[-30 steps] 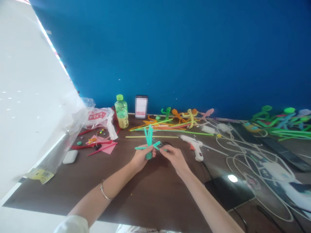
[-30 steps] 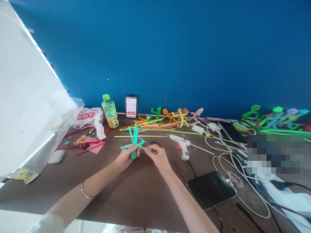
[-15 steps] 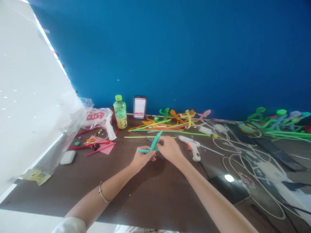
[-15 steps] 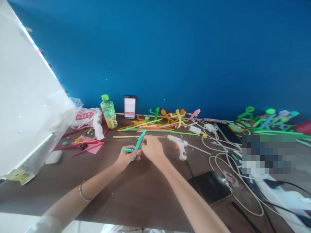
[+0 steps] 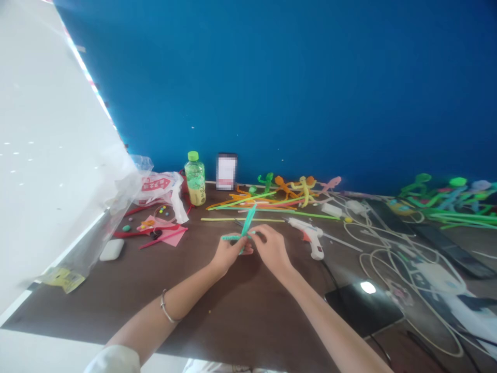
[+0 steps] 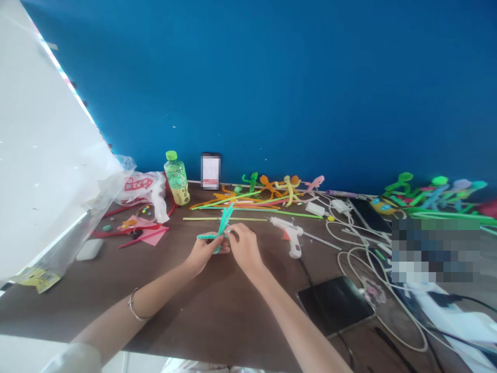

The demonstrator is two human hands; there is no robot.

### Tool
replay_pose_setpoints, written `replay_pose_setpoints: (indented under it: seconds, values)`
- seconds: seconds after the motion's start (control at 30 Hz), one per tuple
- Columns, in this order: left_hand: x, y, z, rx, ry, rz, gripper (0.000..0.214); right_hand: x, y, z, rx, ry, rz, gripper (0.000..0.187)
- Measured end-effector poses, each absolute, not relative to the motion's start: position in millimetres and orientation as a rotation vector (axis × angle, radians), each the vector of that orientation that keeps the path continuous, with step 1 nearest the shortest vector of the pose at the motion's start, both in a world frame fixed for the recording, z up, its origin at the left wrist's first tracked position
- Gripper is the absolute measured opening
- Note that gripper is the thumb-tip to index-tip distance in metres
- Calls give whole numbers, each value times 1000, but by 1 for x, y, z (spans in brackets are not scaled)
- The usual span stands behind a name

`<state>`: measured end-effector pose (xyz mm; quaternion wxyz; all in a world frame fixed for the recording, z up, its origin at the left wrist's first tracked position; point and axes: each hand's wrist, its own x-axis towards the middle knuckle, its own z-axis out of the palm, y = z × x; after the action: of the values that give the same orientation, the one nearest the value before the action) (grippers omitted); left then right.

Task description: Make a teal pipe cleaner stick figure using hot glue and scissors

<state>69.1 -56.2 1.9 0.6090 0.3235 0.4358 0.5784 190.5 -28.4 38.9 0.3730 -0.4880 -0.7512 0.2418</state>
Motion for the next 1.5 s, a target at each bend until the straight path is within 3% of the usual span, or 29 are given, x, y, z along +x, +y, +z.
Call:
replay_pose_setpoints:
  seconds: [0.37, 0.5, 0.7, 0.8, 0.9, 1.1, 1.3, 1.5]
  values:
    - [69, -59, 6, 486, 724, 1340, 25, 196, -53, 10, -1055, -1738, 506, 16]
    - [66, -59, 7, 458, 664, 1266, 23, 208, -44, 18, -1189, -1557, 884, 16]
    - [60, -60, 8, 596, 546, 1102, 20, 227, -16, 47, -1239, -1586, 1718, 21]
    - [58, -61, 7, 719, 545, 976, 23, 231, -5, 60, -1255, -1736, 1882, 16]
    - [58, -60, 6, 846, 598, 913, 26, 228, 1, 72, -1344, -1965, 1735, 12]
    - [66, -58, 4, 949, 951, 1182, 31, 208, -12, 71, -1528, -2097, 1000, 12]
    - [69, -58, 1, 952, 1032, 1325, 30, 191, -27, 47, -1471, -1963, 658, 15]
    - [66, -56, -5, 1179, 1143, 1306, 28, 197, -30, 42, -1431, -1914, 525, 15]
